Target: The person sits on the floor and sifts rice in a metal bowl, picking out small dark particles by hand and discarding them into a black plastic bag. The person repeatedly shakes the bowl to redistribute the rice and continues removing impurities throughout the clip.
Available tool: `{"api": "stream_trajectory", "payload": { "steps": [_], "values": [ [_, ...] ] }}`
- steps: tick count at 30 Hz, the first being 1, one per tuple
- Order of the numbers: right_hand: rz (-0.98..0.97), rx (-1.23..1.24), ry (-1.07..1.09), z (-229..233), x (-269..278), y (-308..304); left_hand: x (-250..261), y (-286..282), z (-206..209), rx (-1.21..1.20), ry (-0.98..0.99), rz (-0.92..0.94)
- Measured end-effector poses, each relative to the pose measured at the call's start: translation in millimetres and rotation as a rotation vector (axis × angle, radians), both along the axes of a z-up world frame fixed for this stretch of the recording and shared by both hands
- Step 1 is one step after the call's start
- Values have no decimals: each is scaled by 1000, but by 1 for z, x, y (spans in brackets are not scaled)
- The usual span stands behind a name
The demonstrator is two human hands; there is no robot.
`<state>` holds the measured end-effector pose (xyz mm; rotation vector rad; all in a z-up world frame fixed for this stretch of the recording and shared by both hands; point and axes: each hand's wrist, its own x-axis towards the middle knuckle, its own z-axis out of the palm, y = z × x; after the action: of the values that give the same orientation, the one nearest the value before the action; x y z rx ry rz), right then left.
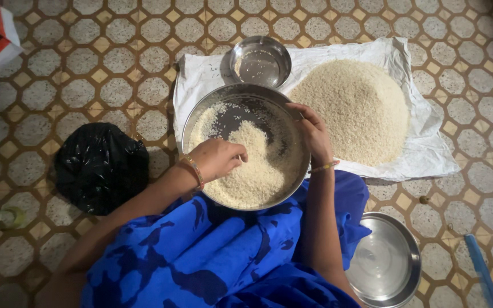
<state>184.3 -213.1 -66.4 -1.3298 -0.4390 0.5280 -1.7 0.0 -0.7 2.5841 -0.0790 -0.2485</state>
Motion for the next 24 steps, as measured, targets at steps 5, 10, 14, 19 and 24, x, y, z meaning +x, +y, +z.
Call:
{"api": "stream_trajectory", "payload": {
  "steps": [5, 10, 14, 19, 24],
  "values": [
    [10, 57, 50, 2, -3, 1, 0, 0, -3, -18, -1, 3],
    [19, 62, 55, 3, -4, 0, -4, 1, 0, -12, -75, 51],
    [44, 54, -27, -3, 2, -2, -4, 1, 6, 3, -106, 101],
    [47, 92, 76, -8, 3, -2, -2, 6, 6, 168, -171, 272],
    [37, 73, 75, -3, 0, -1, 5, 10, -8, 285, -173, 226]
  ]
}}
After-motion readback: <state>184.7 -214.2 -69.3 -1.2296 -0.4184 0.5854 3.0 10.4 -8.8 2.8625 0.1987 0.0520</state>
